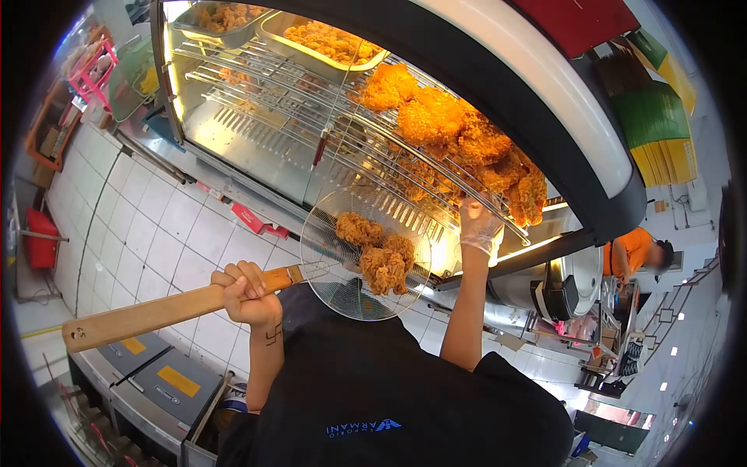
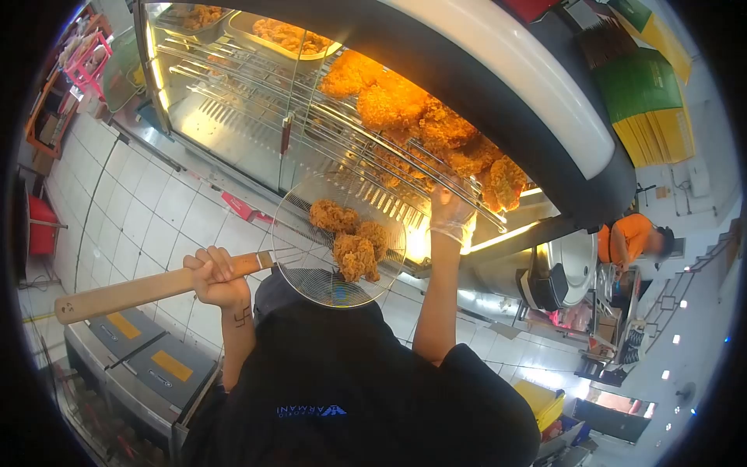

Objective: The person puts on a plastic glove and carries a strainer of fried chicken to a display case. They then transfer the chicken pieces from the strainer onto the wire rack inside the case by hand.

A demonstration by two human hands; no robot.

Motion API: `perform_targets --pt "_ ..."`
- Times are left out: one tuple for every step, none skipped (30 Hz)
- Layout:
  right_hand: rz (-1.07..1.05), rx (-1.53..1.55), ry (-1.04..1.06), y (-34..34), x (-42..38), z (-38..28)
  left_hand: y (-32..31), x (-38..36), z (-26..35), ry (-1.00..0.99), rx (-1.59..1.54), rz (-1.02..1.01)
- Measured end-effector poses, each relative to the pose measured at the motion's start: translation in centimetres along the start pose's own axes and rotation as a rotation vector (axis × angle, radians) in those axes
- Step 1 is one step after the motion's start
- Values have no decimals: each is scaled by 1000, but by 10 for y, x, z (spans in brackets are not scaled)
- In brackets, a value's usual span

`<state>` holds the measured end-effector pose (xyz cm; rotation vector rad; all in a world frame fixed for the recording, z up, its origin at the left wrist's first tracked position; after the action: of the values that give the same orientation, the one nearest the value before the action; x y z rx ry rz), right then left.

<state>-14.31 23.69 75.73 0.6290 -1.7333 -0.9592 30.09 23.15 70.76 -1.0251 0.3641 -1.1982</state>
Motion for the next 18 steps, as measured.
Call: perform_targets --pt "-56 74 -72 -4 0 6 0 0 0 1 1 -2" --pt "13 -37 -68 -6 -3 5 -1 0 0 0 -4 -6" --pt "81 -148 -64 -9 -5 3 -1 0 1 -1 -10 -10" --pt "83 -192 -90 -12 -7 5 -1 0 1 -1 -15 -13" --pt "85 -236 -116 -14 -10 6 -1 0 0 0 -14 -11" --pt "86 -280 -143 -16 -12 6 -1 0 1 1 -12 -9" --pt "-7 59 -183 -5 -6 -1 -1 0 1 1 -11 -6" --pt "-1 127 -130 2 -5 -6 -1 0 1 -1 -13 -11" --pt "5 195 -78 6 -4 -9 -1 0 1 -2 -16 -16" --pt "-53 276 -126 7 -4 -7 -1 0 1 -5 -18 -20" --pt "-113 357 -175 7 -5 -5 -1 0 1 -6 -22 -17" --pt "-174 438 -225 5 -8 -2 0 0 1 -7 -24 -13" --pt "-151 460 -242 -1 -13 8 0 0 1 -8 -26 -10" --pt "-127 482 -257 -8 -19 18 1 -1 1 -9 -24 -14" --pt "-61 330 -242 -5 -24 24 1 -1 0 -10 -23 -20" --pt "-51 329 -269 7 -24 13 1 -1 0 -14 -22 -25" --pt "-41 329 -295 22 -25 1 1 -1 0 -15 -17 -24" --pt "-31 328 -321 31 -27 -7 1 -1 1 -15 -11 -23"
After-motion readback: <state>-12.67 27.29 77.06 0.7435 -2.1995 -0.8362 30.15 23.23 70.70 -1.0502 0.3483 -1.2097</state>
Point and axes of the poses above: each hand's wrist, its own x-axis towards the middle knuckle, its own y-axis out of the back of the hand, z = x × y, the point moved 5 cm from there along x, towards the middle knuckle, and after that the axes turned 12 degrees about -z, right-handed, at the moved point
